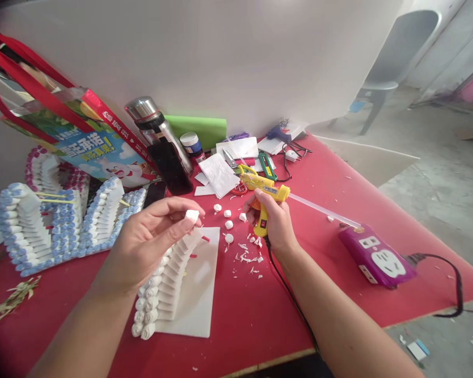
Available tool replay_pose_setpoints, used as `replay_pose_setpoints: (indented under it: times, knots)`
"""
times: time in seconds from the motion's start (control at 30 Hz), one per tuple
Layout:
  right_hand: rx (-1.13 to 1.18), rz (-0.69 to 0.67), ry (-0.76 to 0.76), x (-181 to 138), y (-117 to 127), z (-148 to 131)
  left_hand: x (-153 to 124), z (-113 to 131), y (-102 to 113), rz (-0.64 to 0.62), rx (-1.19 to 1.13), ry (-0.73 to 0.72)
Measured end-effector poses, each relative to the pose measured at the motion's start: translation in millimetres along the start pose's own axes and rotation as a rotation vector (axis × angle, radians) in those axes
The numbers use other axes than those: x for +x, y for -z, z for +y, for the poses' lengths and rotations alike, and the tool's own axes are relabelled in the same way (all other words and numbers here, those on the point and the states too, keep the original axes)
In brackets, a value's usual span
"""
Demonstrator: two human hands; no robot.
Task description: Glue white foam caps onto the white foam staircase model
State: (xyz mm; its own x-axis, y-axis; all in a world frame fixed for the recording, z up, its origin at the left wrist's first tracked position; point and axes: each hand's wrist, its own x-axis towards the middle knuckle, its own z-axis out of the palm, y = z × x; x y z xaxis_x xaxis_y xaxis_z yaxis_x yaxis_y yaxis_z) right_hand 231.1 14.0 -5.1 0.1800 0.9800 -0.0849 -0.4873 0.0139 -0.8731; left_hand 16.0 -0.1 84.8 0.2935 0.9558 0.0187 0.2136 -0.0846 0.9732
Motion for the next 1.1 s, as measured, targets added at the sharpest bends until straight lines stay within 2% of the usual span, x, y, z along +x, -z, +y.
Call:
replay_pose_setpoints:
  times: [0.07, 0.13, 0.2, 0.3, 0.47, 0.57, 0.73, 0.83, 0.97, 1.1]
  knots:
    - [-0.005, -0.006, 0.01, -0.9, -1.4, -1.7, -4.4, -2.2, -13.5, -0.056, -0.457, 0.191]
    - [-0.004, -0.045, 0.023, -2.9, -4.1, -4.6, -6.2, -9.3, -28.4, -0.123, -0.793, 0.354]
    - [0.007, -0.137, 0.043, -5.8, -7.1, -8.4, -6.0, -18.4, -41.7, -0.126, -1.014, 0.484]
    - [-0.006, -0.268, 0.056, -10.0, -10.3, -13.8, -5.2, -28.1, -54.1, -0.079, -1.167, 0.591]
    - [-0.063, -0.41, -0.017, -14.1, -10.0, -17.4, -5.2, -26.3, -59.1, -0.073, -1.172, 0.561]
    - [-0.049, -0.437, -0.049, -15.7, -10.3, -17.2, -4.7, -23.0, -62.2, -0.056, -1.119, 0.523]
    - [-0.017, -0.355, 0.02, -17.1, -13.8, -15.0, -6.8, -24.3, -70.4, 0.009, -1.006, 0.506]
    - [-0.051, -0.243, 0.071, -14.8, -13.6, -12.1, -11.0, -22.4, -68.8, -0.022, -0.934, 0.465]
    - [-0.094, -0.11, 0.049, -6.0, -7.0, -8.0, -14.1, -12.8, -42.5, -0.061, -0.797, 0.29]
    - [-0.168, -0.139, 0.019, -1.6, -1.2, -5.4, -4.5, -8.9, 8.1, 0.157, -0.662, 0.052]
